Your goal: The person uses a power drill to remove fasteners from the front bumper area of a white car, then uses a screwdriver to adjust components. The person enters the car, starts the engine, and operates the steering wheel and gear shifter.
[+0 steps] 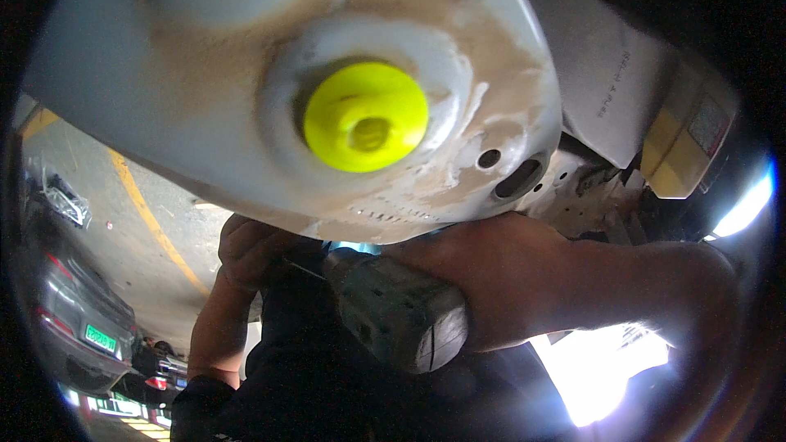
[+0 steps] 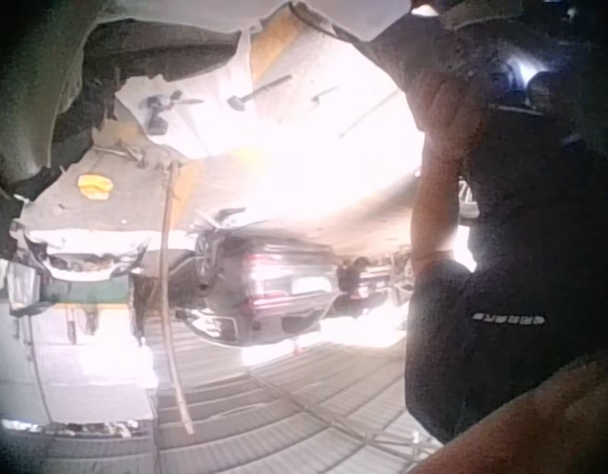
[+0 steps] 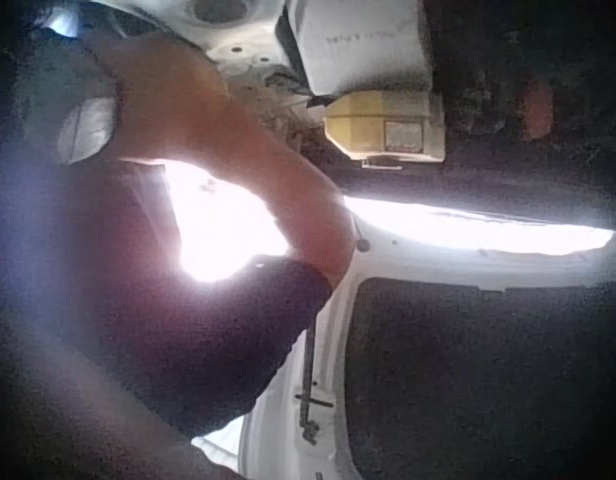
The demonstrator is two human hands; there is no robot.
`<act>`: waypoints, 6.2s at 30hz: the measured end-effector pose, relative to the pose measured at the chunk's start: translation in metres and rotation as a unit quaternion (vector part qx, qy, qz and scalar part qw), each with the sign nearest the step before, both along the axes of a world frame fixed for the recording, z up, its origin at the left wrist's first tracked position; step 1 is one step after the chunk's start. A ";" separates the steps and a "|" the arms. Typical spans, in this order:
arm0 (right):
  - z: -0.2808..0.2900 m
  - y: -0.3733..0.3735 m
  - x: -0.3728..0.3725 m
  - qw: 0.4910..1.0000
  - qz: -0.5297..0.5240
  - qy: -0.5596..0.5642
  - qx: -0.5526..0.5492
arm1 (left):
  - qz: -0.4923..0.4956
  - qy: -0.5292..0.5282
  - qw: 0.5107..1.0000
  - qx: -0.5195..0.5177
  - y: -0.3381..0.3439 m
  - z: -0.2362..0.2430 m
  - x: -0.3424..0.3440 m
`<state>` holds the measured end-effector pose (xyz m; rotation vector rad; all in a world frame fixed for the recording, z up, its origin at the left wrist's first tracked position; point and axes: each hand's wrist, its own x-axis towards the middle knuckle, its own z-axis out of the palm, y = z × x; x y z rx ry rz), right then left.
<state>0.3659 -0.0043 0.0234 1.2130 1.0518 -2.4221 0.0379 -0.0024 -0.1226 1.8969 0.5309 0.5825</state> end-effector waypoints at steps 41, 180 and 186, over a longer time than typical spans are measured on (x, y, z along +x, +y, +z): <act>0.007 -0.036 0.002 0.986 -0.062 -0.107 0.113 | 0.014 0.001 1.000 0.012 -0.005 -0.005 -0.002; 0.063 -0.152 -0.132 0.635 -0.196 -0.103 0.740 | 0.003 -0.356 0.667 -0.655 -0.061 0.206 0.012; 0.075 -0.162 -0.139 0.563 -0.139 -0.143 0.802 | 0.063 -0.292 0.700 -0.648 -0.084 0.210 0.003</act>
